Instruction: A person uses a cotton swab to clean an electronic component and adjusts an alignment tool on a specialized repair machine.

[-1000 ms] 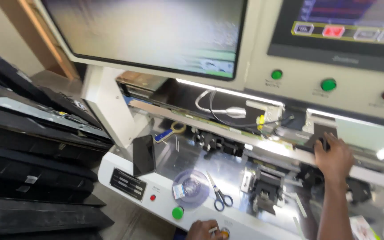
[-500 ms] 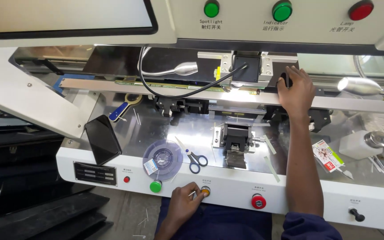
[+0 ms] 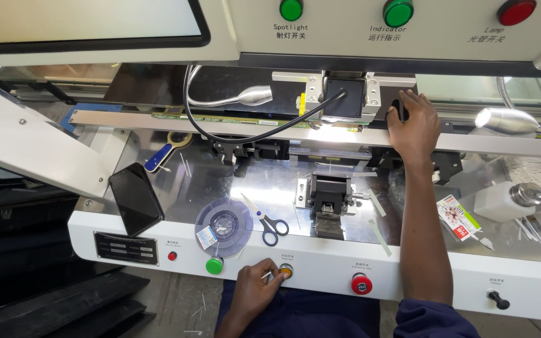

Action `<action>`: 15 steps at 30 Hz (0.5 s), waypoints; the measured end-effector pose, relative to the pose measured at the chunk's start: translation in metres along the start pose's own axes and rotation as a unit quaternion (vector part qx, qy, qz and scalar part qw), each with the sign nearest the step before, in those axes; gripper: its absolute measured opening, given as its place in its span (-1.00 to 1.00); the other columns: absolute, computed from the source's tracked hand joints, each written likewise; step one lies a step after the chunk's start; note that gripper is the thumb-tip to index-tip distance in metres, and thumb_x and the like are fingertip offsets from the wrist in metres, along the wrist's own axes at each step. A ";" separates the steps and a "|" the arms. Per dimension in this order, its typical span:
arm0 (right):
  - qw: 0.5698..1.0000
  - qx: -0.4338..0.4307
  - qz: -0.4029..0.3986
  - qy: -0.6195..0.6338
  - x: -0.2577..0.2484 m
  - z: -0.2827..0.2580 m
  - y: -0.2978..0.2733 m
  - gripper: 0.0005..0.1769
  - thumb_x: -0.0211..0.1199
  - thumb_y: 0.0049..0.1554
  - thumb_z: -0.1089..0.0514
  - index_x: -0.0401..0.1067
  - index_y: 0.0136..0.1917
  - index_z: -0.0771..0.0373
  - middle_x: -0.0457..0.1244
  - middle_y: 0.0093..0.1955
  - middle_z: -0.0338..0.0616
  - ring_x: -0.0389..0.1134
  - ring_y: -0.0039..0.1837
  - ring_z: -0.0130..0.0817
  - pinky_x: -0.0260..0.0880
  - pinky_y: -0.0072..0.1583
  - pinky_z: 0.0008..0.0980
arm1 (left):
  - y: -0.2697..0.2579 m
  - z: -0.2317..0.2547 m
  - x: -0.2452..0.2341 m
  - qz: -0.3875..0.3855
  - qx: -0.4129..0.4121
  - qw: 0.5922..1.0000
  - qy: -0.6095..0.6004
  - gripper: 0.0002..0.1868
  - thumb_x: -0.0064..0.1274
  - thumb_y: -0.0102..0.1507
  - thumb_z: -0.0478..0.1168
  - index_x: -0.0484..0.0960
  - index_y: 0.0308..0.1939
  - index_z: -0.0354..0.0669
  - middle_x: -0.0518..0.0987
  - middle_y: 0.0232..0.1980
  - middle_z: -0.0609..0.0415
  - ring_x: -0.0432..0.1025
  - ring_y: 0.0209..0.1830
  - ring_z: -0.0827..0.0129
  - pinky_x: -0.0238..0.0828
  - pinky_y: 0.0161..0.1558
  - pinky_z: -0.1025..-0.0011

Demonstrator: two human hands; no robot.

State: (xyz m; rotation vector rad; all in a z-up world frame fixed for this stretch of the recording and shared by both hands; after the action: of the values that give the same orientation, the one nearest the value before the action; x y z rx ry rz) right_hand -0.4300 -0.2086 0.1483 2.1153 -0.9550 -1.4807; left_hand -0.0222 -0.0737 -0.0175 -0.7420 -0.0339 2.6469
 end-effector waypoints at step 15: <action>1.000 0.003 -0.002 -0.002 0.001 0.000 0.000 -0.58 0.23 0.15 0.14 0.49 0.24 0.37 0.31 0.24 0.18 0.21 0.35 0.20 0.21 0.28 0.11 | 0.000 -0.002 0.001 -0.005 -0.003 1.000 0.004 -0.66 0.33 0.13 -0.04 0.50 -0.58 -0.01 0.27 -0.68 0.27 0.03 -0.70 0.61 -0.09 -0.59 0.47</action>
State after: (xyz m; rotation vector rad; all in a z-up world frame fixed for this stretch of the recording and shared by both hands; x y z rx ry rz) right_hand -0.4300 -0.2089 0.1479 2.1195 -0.9584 -1.4874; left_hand -0.0222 -0.0739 -0.0196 -0.7533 -0.0432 2.6350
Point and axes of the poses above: each hand's wrist, its own y-axis towards the middle knuckle, its own x-axis out of the palm, z = x × y, the point moved 9 cm from there along y, towards the middle knuckle
